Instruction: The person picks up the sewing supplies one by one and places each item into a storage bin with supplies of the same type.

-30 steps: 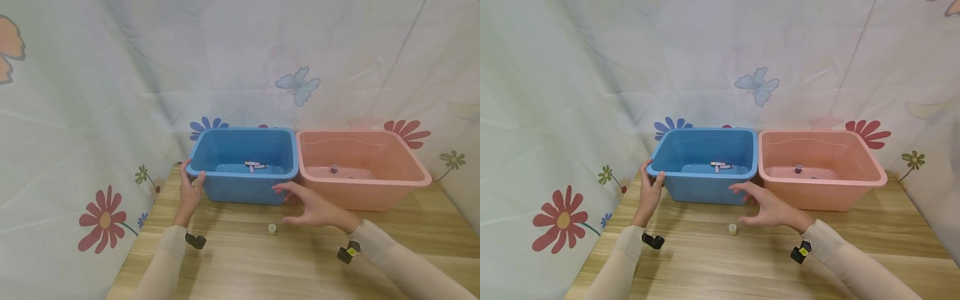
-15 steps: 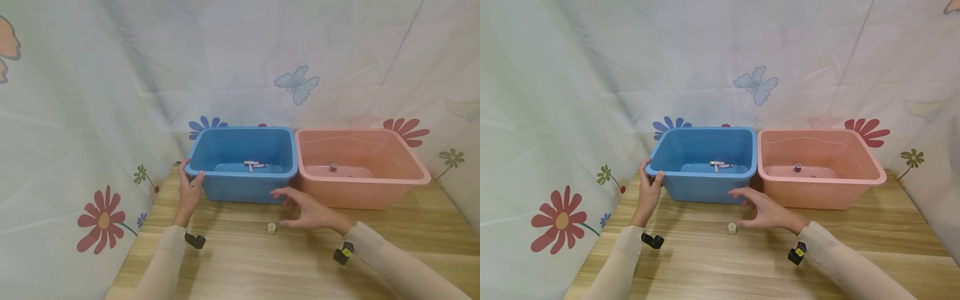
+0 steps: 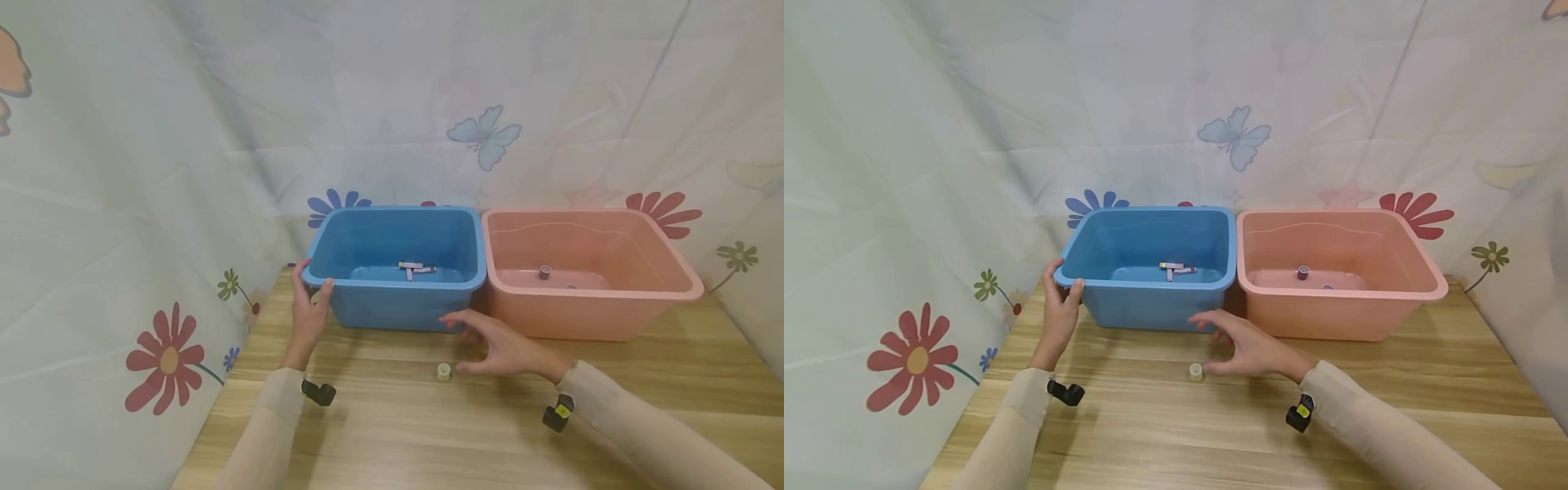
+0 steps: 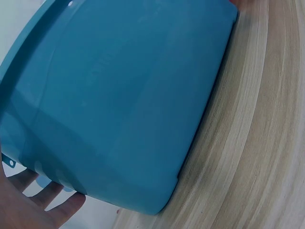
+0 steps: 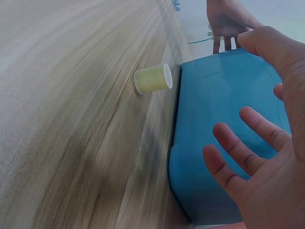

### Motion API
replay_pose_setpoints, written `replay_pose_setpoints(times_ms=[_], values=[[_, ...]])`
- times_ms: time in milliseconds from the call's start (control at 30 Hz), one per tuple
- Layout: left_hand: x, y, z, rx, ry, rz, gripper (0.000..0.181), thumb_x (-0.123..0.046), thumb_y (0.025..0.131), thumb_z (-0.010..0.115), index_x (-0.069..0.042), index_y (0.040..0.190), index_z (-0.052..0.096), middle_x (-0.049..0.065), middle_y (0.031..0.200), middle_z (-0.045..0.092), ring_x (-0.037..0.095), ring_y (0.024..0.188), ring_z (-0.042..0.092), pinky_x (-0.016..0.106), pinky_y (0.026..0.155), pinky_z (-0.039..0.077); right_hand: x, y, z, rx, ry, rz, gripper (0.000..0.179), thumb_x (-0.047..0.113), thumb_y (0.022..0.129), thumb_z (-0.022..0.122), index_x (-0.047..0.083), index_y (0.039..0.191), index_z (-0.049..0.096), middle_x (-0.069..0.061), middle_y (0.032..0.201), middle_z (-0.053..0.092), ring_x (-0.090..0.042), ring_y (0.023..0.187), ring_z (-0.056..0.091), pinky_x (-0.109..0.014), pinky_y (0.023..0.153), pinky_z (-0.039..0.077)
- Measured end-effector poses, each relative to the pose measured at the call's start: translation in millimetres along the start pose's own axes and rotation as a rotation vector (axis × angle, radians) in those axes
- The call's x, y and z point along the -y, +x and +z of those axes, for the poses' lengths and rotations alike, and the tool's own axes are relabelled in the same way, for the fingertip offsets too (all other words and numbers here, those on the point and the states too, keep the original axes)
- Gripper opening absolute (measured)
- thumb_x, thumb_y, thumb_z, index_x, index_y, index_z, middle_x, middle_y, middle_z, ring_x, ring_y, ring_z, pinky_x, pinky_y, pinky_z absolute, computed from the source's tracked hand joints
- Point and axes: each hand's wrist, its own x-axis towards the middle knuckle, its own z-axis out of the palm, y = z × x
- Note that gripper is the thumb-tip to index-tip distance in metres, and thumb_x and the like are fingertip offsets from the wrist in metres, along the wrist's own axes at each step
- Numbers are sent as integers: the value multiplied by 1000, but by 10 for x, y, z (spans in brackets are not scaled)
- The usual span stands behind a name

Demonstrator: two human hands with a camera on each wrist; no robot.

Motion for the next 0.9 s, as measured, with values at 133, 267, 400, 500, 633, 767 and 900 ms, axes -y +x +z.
replay_pose_setpoints(times_ms=[133,267,400,500,633,767,900], values=[[6,4,-2,1,7,-5,66,-42,102,60,-30,157,25,13,159,36,38,133,47,66,103,42,6,4,0,-3,3,4,83,22,80,89,20,151,46,-7,134,60,-20,102,65,-41,82,55],[3,6,-4,6,9,-11,66,-40,103,60,-30,157,24,12,160,35,38,134,46,66,103,42,-14,6,8,0,1,7,83,24,81,89,21,152,46,-8,134,60,-25,101,65,-41,82,55],[-6,4,-8,13,13,-24,65,-37,103,60,-31,157,23,11,162,34,38,135,45,66,104,42,-35,5,23,10,4,14,82,23,82,88,20,152,45,-12,134,60,-30,101,65,-42,82,55],[-14,3,-9,15,13,-28,65,-38,103,59,-31,157,23,10,162,33,38,136,44,65,105,41,-36,5,36,17,7,29,82,21,82,88,21,152,45,-13,135,60,-32,102,65,-42,81,55],[-17,3,-11,17,15,-23,66,-41,103,59,-30,158,23,10,162,33,37,138,44,65,106,39,-54,7,59,17,14,29,83,18,80,89,20,151,45,-14,134,60,-33,101,65,-42,80,55],[-18,0,-11,12,21,-29,65,-39,103,59,-30,157,23,11,162,33,38,137,44,66,105,40,-78,5,78,14,18,16,83,17,80,89,18,151,46,-14,134,60,-33,102,65,-43,80,54],[-27,-4,-10,12,25,-36,66,-40,103,59,-31,157,23,12,162,34,38,136,45,66,104,41,-98,5,90,17,9,16,83,18,80,89,19,151,46,-9,133,59,-32,102,65,-43,82,54]])
